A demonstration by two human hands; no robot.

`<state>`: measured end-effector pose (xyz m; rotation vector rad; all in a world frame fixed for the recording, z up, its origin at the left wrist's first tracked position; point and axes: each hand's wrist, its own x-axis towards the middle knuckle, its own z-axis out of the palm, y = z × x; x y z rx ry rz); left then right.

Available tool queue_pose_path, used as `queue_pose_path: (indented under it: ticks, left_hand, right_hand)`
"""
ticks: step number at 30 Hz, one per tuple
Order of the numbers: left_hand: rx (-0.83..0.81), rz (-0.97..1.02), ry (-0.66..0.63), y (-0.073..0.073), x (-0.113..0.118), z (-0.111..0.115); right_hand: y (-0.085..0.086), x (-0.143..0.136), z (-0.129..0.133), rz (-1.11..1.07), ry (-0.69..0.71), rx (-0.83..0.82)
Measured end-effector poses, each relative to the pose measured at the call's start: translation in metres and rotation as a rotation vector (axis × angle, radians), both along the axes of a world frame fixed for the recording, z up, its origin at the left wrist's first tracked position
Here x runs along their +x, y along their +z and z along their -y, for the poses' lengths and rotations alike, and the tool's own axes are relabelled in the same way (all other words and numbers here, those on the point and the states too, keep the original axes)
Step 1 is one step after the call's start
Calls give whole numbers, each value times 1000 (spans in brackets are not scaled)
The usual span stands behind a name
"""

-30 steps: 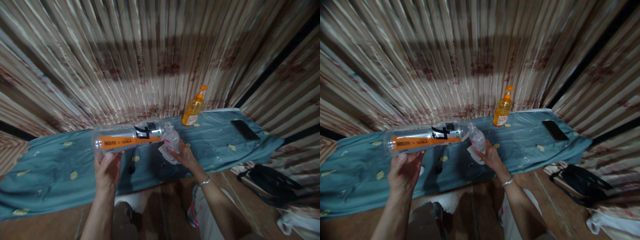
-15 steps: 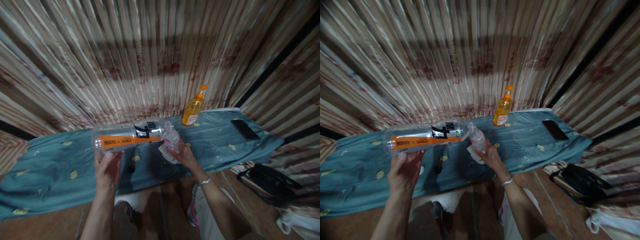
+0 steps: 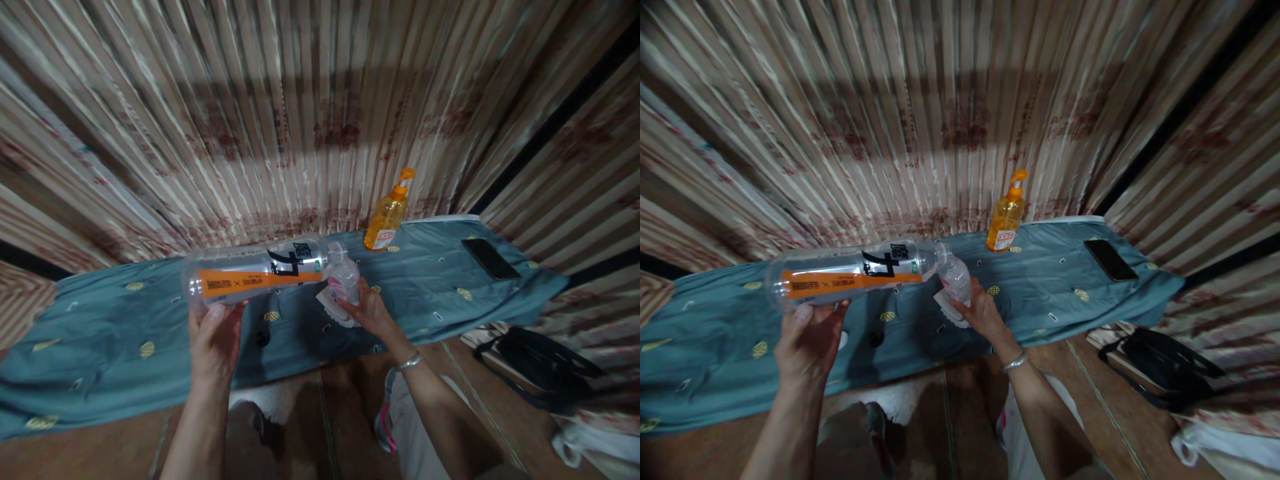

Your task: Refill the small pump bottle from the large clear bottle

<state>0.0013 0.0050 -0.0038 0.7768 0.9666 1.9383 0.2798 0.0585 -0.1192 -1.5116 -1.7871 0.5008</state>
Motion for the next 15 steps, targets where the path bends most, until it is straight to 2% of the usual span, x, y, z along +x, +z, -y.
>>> queue_pose_path:
  ticks: [15]
  left_hand:
    - [-22, 7, 27, 0, 0, 0]
  right_hand:
    - [0, 0, 0, -9, 13, -3]
